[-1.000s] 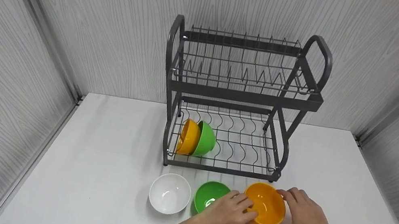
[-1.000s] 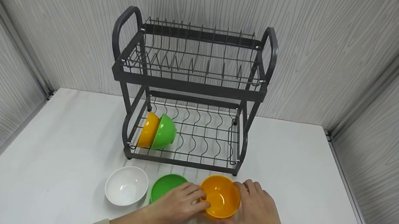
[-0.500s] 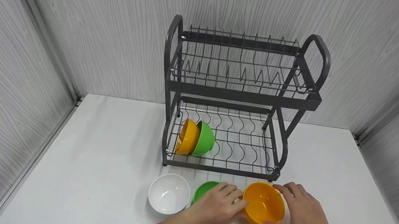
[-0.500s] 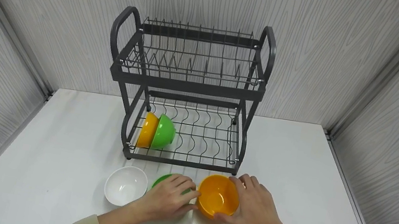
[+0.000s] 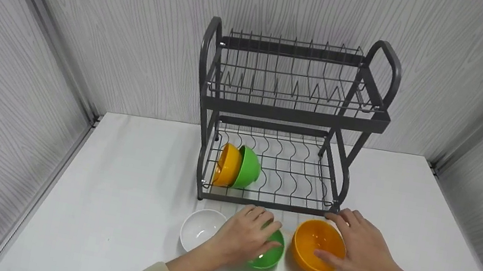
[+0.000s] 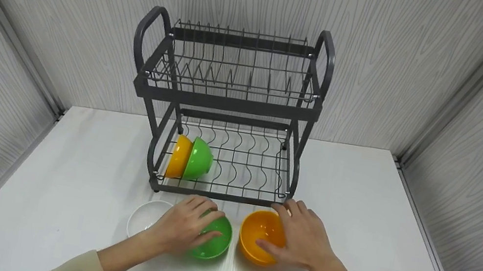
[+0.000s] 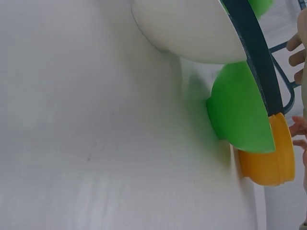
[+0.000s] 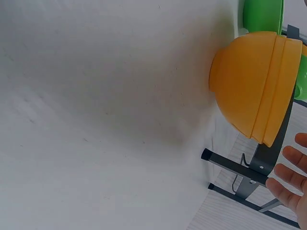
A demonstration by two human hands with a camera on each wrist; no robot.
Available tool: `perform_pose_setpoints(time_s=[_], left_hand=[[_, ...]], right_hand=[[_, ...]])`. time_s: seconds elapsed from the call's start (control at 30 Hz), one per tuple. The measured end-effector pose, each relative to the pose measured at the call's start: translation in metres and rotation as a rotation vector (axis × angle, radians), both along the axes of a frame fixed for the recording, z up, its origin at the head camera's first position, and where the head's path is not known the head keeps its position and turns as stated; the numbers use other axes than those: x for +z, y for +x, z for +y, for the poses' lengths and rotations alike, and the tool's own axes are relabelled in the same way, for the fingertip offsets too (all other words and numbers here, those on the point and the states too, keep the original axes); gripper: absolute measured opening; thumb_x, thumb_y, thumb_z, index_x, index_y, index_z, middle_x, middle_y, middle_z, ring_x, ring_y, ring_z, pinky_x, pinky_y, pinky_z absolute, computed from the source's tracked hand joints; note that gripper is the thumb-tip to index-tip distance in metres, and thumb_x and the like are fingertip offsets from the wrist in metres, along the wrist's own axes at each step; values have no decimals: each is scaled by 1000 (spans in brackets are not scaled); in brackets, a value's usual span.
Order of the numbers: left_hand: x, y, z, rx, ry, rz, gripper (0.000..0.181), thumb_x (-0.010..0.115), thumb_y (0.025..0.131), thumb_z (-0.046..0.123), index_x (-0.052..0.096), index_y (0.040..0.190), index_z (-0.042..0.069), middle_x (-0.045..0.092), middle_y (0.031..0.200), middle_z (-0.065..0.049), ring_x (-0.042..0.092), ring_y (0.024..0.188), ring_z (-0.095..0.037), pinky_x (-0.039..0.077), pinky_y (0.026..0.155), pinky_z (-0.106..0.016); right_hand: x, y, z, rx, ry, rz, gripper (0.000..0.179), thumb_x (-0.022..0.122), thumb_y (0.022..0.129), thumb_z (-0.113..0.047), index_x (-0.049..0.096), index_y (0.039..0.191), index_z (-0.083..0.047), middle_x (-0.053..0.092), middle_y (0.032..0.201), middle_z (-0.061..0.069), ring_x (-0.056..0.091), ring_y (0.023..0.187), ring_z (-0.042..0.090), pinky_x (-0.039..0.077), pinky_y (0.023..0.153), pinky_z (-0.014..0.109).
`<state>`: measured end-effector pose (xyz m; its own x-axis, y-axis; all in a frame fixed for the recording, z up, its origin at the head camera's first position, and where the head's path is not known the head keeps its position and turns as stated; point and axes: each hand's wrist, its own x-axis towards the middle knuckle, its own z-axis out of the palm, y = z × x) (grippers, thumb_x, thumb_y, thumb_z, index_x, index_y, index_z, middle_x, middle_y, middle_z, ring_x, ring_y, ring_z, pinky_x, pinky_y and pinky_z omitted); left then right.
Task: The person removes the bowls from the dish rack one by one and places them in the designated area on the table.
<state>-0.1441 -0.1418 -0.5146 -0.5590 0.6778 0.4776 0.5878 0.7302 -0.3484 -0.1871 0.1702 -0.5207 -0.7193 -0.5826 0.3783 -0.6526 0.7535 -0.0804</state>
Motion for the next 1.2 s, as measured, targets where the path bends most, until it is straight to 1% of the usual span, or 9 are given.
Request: perform_pose_setpoints(time_s=[0.17, 0.37, 0.47, 0.63, 0.83, 0.97, 1.03, 1.2], left_hand=[[7, -4, -13, 27, 7, 26, 41, 60, 101, 58, 70, 120, 23, 69, 110, 5, 65, 104, -14, 56, 94, -28], [16, -6, -35, 64, 29, 25, 39, 66, 99, 54, 69, 118, 20, 69, 110, 3, 66, 104, -15, 57, 94, -29], [18, -7, -47, 79, 31, 35, 37, 70, 98, 50, 69, 117, 18, 69, 109, 2, 67, 104, -17, 57, 93, -29], [20, -8, -66, 84, 45, 60, 37, 75, 95, 45, 71, 116, 15, 71, 107, 1, 67, 101, -19, 59, 91, -30], [21, -8, -88, 100, 79, 46, 31, 78, 94, 38, 70, 111, 13, 71, 103, -1, 68, 99, -22, 60, 86, -32], [19, -8, -100, 103, 95, 47, 30, 81, 92, 33, 69, 108, 11, 71, 102, -2, 68, 95, -23, 61, 84, -33], [17, -10, -105, 115, 78, 71, 30, 83, 90, 33, 69, 106, 11, 71, 99, -2, 68, 91, -22, 60, 81, -32], [9, -15, -112, 141, 4, 141, 29, 84, 89, 33, 70, 103, 11, 71, 95, -2, 67, 86, -22, 58, 78, -31]], right_hand=[[5, -5, -4, 20, 5, 5, 76, 76, 80, -66, 64, 135, -14, 66, 119, 7, 62, 101, 24, 59, 78, 40], [12, -10, -12, 36, 13, 18, 78, 74, 81, -69, 64, 135, -14, 66, 122, 9, 62, 103, 26, 59, 76, 40], [17, -13, -18, 48, 14, 20, 78, 73, 82, -69, 64, 136, -14, 66, 123, 9, 62, 106, 26, 59, 79, 41], [28, -18, -30, 84, 1, 34, 77, 73, 83, -67, 63, 137, -13, 65, 121, 8, 62, 103, 26, 59, 78, 41], [41, -26, -45, 121, -18, 78, 78, 75, 82, -66, 63, 137, -12, 67, 122, 10, 66, 108, 31, 62, 87, 48], [48, -30, -54, 116, -20, 68, 79, 74, 83, -67, 62, 139, -12, 67, 123, 11, 65, 108, 31, 61, 84, 47], [51, -32, -59, 116, -11, 59, 80, 72, 84, -69, 61, 140, -13, 67, 125, 11, 65, 108, 31, 61, 83, 46], [58, -38, -71, 137, 31, 50, 82, 67, 86, -72, 59, 143, -13, 66, 130, 11, 64, 114, 32, 61, 91, 48]])
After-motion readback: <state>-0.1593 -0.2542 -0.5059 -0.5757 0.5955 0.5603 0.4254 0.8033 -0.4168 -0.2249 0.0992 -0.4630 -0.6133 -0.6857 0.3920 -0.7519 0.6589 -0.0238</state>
